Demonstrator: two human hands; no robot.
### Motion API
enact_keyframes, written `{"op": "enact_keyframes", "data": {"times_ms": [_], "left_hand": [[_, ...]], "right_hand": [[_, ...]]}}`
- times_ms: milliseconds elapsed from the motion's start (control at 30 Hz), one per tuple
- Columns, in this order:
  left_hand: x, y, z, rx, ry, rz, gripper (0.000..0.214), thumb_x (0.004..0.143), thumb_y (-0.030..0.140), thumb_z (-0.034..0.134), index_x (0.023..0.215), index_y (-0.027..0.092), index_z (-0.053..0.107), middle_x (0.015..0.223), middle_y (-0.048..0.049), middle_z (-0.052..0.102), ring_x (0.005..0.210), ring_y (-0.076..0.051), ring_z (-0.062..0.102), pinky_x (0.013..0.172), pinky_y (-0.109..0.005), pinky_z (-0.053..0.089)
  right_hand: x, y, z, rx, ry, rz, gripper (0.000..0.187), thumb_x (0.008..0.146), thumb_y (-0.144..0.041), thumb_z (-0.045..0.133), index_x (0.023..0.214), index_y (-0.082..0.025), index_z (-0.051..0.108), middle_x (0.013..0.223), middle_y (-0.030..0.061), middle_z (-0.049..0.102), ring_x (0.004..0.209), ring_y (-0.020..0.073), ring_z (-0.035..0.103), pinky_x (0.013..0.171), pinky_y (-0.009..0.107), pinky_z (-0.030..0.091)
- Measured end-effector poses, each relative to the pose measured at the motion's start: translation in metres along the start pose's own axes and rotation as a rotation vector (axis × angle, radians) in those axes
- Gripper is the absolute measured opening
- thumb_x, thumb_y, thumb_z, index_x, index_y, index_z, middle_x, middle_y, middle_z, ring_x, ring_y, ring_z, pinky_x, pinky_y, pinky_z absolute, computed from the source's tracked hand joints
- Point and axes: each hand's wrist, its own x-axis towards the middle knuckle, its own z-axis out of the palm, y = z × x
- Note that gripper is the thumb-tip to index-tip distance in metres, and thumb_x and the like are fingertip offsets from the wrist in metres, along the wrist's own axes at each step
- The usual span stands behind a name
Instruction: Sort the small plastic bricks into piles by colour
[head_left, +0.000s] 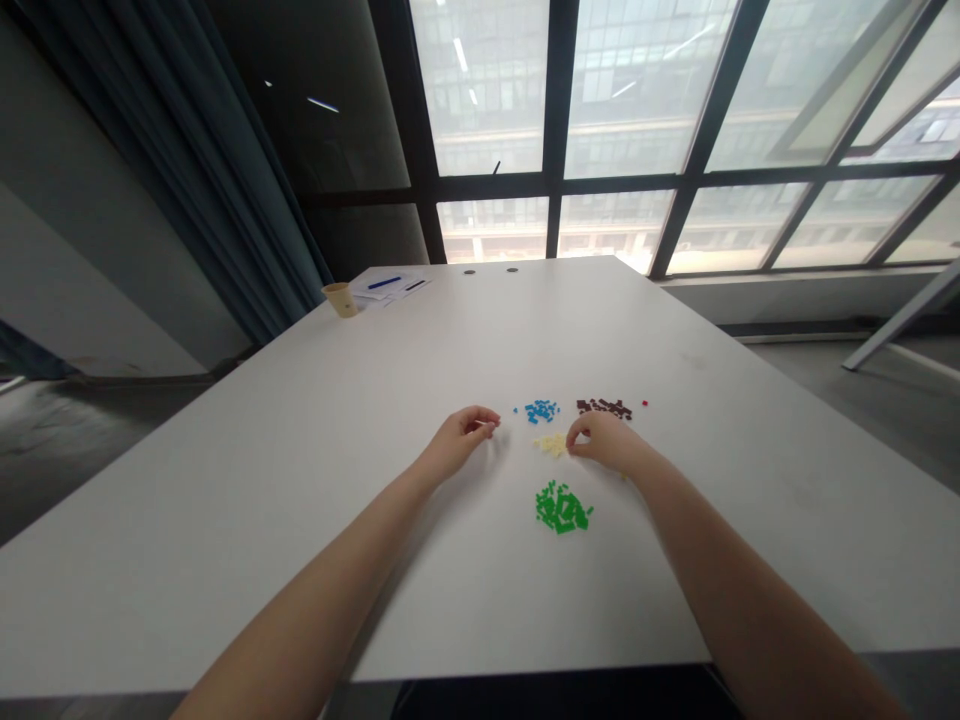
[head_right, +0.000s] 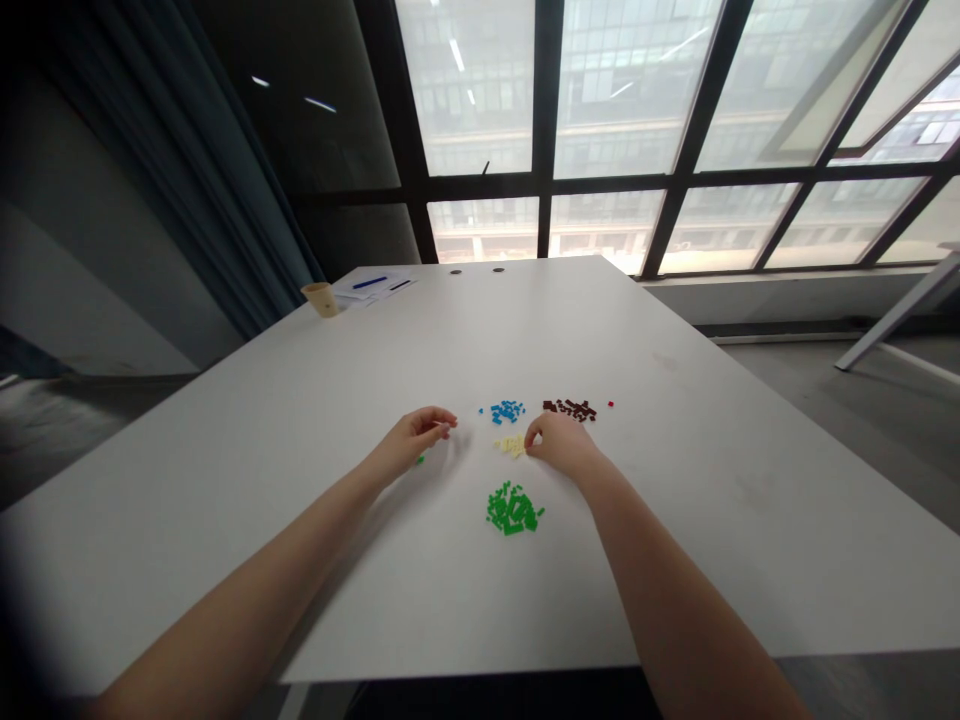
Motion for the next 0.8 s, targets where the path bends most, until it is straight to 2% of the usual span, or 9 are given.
{"op": "enact_keyframes", "data": {"times_ms": [167,267,367,433,567,800], "left_hand": [[0.002,-0.005,0.0,0.053,-0.011,0.006,0.025,0.07,0.033,0.052,0.086,0.015,0.059,0.082,-0.0059,0.063,0.073,-0.014,0.056,0.065,-0.026,0.043],[0.005,-0.01,-0.004,0.121,0.001,0.01,0.027,0.07,0.035,0.052,0.087,0.015,0.06,0.082,-0.0056,0.063,0.071,-0.014,0.056,0.064,-0.026,0.042],[0.005,-0.01,-0.018,0.249,0.034,0.011,0.027,0.07,0.035,0.05,0.084,0.016,0.061,0.079,-0.0048,0.063,0.067,-0.015,0.055,0.062,-0.026,0.042],[0.003,-0.006,-0.031,0.369,0.002,0.004,0.024,0.069,0.034,0.05,0.08,0.017,0.063,0.077,-0.0042,0.063,0.067,-0.015,0.054,0.063,-0.026,0.041],[-0.002,0.002,-0.048,0.534,-0.147,-0.065,0.017,0.063,0.025,0.052,0.072,0.018,0.066,0.073,-0.0039,0.063,0.066,-0.016,0.054,0.064,-0.026,0.041],[-0.004,-0.004,-0.043,0.584,-0.19,-0.037,0.011,0.054,0.023,0.062,0.063,0.019,0.066,0.068,-0.004,0.061,0.058,-0.015,0.052,0.057,-0.026,0.038]], "right_hand": [[0.0,0.001,0.001,-0.043,-0.051,0.054,0.009,0.059,-0.021,0.065,0.066,-0.023,0.07,0.073,0.0022,0.063,0.07,0.0154,0.056,0.062,0.024,0.037],[-0.002,0.0,-0.007,-0.035,-0.018,0.063,0.011,0.06,-0.021,0.064,0.07,-0.022,0.069,0.074,0.0021,0.062,0.067,0.0146,0.055,0.06,0.023,0.037],[-0.004,0.002,-0.015,-0.03,0.04,0.084,0.011,0.066,-0.021,0.059,0.071,-0.021,0.068,0.072,0.0021,0.061,0.066,0.0139,0.054,0.058,0.022,0.036],[-0.005,0.003,-0.017,-0.036,0.058,0.096,0.012,0.068,-0.022,0.057,0.072,-0.02,0.068,0.071,0.0021,0.061,0.065,0.0136,0.054,0.059,0.022,0.036],[-0.004,0.003,-0.015,-0.059,0.05,0.112,0.014,0.07,-0.026,0.055,0.072,-0.02,0.068,0.07,0.0025,0.062,0.062,0.0134,0.053,0.056,0.022,0.034],[-0.001,0.001,-0.009,-0.057,0.042,0.122,0.017,0.072,-0.031,0.054,0.071,-0.02,0.067,0.073,0.0039,0.064,0.062,0.0135,0.053,0.054,0.023,0.033]]}}
